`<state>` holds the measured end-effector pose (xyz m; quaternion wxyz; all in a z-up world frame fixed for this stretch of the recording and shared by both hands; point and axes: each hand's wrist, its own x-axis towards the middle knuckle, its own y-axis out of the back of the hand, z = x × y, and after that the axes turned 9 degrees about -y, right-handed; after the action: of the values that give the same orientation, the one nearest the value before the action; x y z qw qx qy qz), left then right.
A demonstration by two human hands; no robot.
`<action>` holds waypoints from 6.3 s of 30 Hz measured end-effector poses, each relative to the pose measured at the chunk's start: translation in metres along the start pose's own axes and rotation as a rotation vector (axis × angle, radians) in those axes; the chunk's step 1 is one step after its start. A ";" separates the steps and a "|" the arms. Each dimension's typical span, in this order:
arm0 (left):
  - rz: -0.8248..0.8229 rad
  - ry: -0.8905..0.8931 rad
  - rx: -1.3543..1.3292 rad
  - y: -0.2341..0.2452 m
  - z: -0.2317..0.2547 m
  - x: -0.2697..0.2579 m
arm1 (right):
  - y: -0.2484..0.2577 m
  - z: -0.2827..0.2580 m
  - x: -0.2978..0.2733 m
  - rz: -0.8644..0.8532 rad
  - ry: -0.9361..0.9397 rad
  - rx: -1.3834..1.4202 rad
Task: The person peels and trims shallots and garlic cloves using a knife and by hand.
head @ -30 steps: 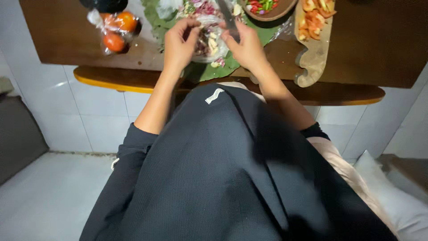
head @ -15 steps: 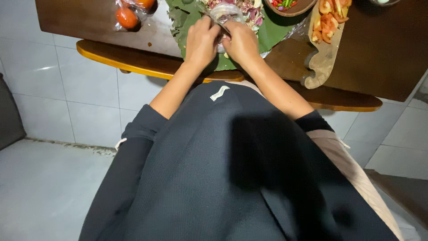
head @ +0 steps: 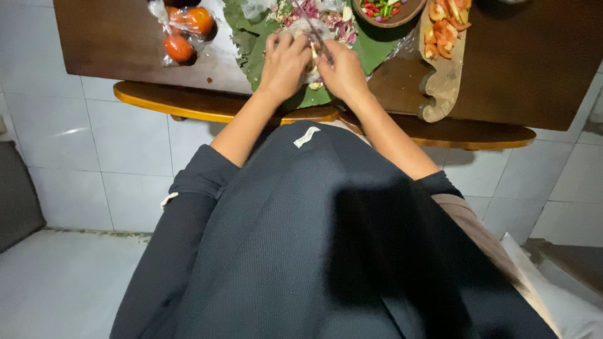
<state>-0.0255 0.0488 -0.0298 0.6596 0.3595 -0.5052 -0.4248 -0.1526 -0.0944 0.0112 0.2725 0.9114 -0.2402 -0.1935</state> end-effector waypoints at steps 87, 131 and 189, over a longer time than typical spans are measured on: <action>0.703 0.842 -1.591 0.007 -0.016 0.071 | 0.046 -0.056 0.040 -0.027 0.241 0.237; 0.662 0.690 -1.644 0.024 -0.015 0.066 | 0.043 -0.055 0.031 -0.112 0.187 0.363; 0.252 0.627 -1.476 -0.029 -0.016 0.096 | 0.064 0.045 0.021 0.253 -0.175 0.638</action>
<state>-0.0033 -0.0497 -0.0250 0.8805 -0.1254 0.0770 -0.4507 -0.1785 -0.1711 0.0099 -0.0256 0.8937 -0.4219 -0.1509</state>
